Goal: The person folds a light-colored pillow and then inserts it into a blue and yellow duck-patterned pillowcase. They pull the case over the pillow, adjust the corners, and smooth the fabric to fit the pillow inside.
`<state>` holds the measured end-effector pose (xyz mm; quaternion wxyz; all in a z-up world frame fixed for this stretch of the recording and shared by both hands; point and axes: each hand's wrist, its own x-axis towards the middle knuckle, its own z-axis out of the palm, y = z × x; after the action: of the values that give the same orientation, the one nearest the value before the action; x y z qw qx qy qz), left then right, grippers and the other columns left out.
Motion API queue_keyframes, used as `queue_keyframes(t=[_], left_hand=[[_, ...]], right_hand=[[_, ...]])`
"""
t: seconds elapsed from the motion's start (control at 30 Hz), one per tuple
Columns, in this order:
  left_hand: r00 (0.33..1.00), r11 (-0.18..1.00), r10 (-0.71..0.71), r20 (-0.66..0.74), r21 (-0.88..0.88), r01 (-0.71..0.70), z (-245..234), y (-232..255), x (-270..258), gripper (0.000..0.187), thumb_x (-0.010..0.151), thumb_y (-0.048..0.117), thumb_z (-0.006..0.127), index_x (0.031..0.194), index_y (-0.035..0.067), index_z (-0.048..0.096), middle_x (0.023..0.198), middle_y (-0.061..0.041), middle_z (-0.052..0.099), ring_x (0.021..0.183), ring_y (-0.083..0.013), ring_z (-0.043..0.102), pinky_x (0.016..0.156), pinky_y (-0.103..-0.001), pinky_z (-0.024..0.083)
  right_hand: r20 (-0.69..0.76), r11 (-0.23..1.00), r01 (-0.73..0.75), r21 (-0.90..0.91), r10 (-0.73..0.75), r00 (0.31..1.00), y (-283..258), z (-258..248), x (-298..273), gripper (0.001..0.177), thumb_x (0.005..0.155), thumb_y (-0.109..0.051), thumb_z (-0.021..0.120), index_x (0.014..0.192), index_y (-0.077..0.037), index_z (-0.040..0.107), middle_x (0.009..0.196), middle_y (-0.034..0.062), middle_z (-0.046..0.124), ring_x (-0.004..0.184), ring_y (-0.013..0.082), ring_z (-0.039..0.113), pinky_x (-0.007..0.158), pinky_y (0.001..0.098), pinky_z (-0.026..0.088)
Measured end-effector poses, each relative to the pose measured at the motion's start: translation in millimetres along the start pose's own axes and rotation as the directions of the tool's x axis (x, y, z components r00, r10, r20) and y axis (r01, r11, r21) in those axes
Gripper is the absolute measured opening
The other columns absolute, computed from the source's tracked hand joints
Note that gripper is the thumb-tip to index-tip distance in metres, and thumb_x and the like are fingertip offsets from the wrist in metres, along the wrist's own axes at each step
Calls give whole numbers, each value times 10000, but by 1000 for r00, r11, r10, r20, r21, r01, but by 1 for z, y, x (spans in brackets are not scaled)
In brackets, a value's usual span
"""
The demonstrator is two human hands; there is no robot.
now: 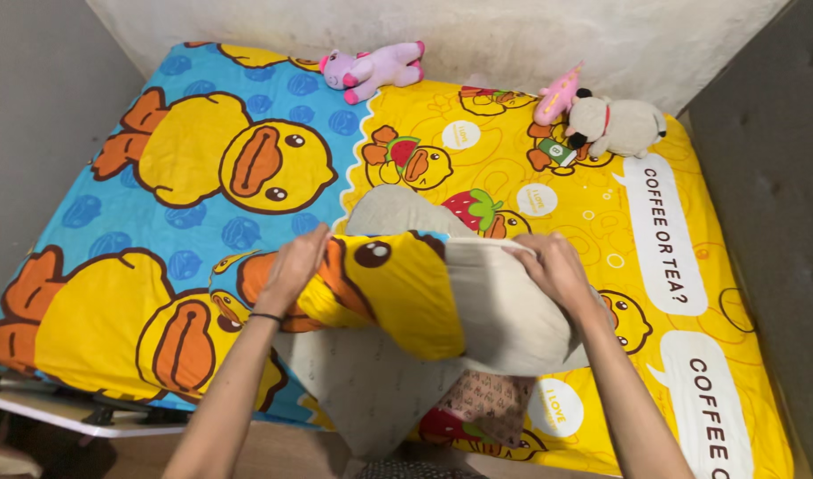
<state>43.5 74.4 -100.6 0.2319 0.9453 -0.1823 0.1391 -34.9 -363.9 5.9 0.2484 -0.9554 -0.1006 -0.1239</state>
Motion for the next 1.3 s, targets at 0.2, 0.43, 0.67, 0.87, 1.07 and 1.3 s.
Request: queue_keyframes(t=[0.2,0.43,0.67,0.87,1.07,1.3], left_hand=[[992,994,-110,-58,-21,109,52,23,-17,245,1062,277,498,1036,40,554,882,-231,705,779,-464,666,634,-562,508],[957,957,-288,-33,-30,287,48,45,-3,260,1072,303,527,1047,49,580,862,-222,698,804,-448,667,672,-552,504],[807,992,-105,-581,-2,128,27,129,-52,400,870,381,676,1021,22,585,978,-183,609,915,-401,589,775,-481,438],[922,841,-337,-189,-500,205,73,155,-80,338,1010,307,635,1037,-25,581,961,-187,590,893,-382,578,780,-449,462],[759,666,-601,-250,-683,302,159,118,-84,366,1058,319,510,1056,-34,604,920,-211,569,817,-351,552,762,-436,463],[502,709,-696,-513,-601,369,154,11,-59,432,1156,302,397,945,-53,526,853,-295,519,816,-429,505,809,-494,467]], right_hand=[[242,993,-11,119,-18,970,0,37,-13,369,858,-169,648,1220,-100,675,1219,160,657,1177,338,621,1026,429,497],[236,973,213,89,-228,945,-8,89,-38,731,780,-139,776,1434,-13,477,1364,244,567,1288,439,518,1058,585,340],[99,972,-230,-46,233,967,-18,103,2,413,894,-121,688,1289,-93,572,1042,199,701,1032,434,624,914,534,472],[-258,954,-1,299,81,963,-43,98,-18,287,917,-129,631,1193,-78,571,1102,157,658,1068,341,645,930,454,515],[-307,997,76,-11,-76,949,-54,119,-31,435,855,-247,642,1252,-86,570,1072,205,680,984,398,647,823,499,485],[32,986,-39,161,35,999,-40,76,-15,436,962,-440,671,1135,-41,707,762,279,680,757,441,700,645,492,538]])
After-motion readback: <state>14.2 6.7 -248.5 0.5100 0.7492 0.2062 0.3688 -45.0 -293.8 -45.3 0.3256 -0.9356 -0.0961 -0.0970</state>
